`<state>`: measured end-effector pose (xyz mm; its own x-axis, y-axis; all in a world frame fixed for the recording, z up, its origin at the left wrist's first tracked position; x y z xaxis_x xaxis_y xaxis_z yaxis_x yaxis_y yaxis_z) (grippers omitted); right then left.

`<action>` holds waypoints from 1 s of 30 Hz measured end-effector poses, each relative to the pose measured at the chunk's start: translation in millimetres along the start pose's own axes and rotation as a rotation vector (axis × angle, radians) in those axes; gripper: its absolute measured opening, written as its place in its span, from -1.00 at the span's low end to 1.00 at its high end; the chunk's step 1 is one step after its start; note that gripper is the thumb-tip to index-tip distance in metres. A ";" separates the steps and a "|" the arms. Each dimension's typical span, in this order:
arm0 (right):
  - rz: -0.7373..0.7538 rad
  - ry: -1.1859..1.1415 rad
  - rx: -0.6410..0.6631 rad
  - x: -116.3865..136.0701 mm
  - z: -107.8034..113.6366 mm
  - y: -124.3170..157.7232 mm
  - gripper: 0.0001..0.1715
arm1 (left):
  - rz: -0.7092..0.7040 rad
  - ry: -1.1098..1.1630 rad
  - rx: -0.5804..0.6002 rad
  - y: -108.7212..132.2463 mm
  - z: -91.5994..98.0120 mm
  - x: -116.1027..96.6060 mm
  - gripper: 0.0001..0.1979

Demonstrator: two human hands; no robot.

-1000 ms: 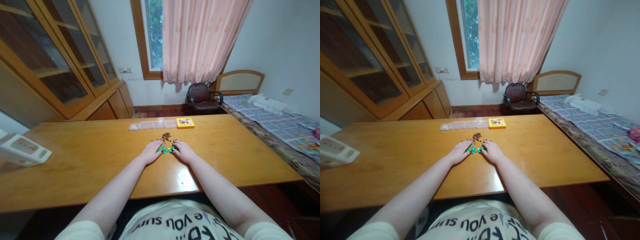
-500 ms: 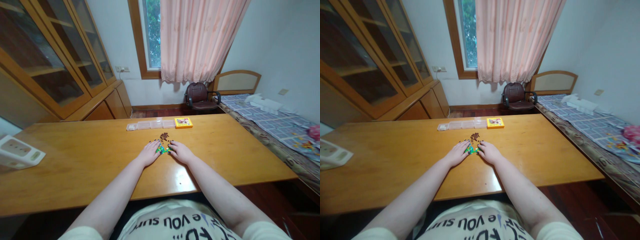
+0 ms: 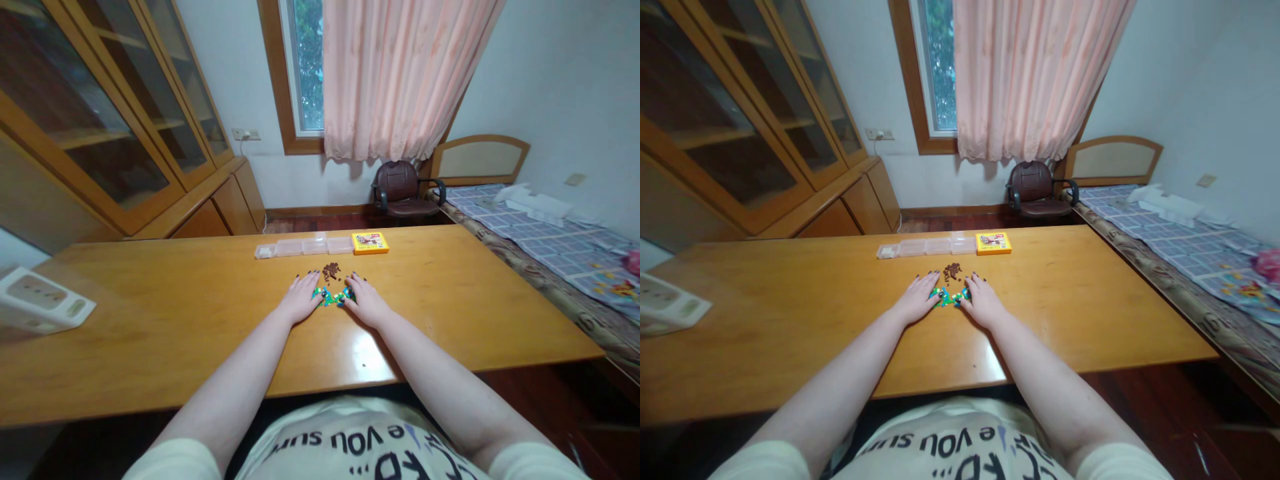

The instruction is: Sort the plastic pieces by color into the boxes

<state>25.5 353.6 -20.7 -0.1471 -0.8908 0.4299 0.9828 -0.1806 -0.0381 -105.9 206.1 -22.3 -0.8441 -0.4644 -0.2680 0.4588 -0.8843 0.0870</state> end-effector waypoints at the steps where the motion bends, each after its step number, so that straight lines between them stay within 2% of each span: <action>1: -0.006 -0.016 0.010 0.8 -2.2 1.1 -0.23 | -0.024 0.008 0.013 1.3 -0.6 -0.6 -0.39; 8: 0.142 -0.020 0.100 31.5 -12.8 12.9 -0.13 | -0.108 0.043 0.105 25.7 -3.7 -18.6 -0.39; 11: 0.243 -0.041 0.156 45.4 -14.5 16.2 -0.06 | -0.115 0.064 0.120 27.1 -3.2 -24.1 -0.40; 14: 0.287 -0.086 0.146 46.9 -10.9 15.2 -0.10 | -0.137 0.134 0.112 24.4 -3.1 -23.2 -0.41; 17: 0.166 -0.125 0.054 30.3 -2.8 9.4 -0.25 | -0.120 0.264 0.019 21.3 -0.6 -11.7 -0.41; 21: -0.060 -0.126 -0.034 -1.2 2.1 0.8 -0.33 | -0.016 0.464 -0.208 15.5 4.4 19.2 -0.48; 25: -0.090 -0.110 -0.057 -17.7 -1.1 -8.1 -0.39 | 0.116 0.783 -0.413 9.1 3.1 52.5 -0.56; 27: -0.118 -0.074 -0.064 -22.7 -2.0 -13.4 -0.36 | 0.143 0.918 -0.456 6.1 0.7 62.5 -0.58; 30: -0.117 -0.001 -0.023 -24.6 -2.9 -24.7 -0.21 | 0.168 1.013 -0.478 2.6 -0.8 69.7 -0.59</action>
<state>4.5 378.8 -32.9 -0.2601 -0.8627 0.4337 0.9562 -0.2925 -0.0081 -163.3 171.5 -41.4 -0.2485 -0.1296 -0.9599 0.7877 -0.6038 -0.1224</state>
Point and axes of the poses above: each hand's wrist, its own y-axis away from the middle knuckle, its own z-axis out of the back of the hand, x = y × z, the point moved 4 cm from there along -y, towards the middle knuckle, and after that the axes turned 8 degrees about x, right-handed, at the moved point
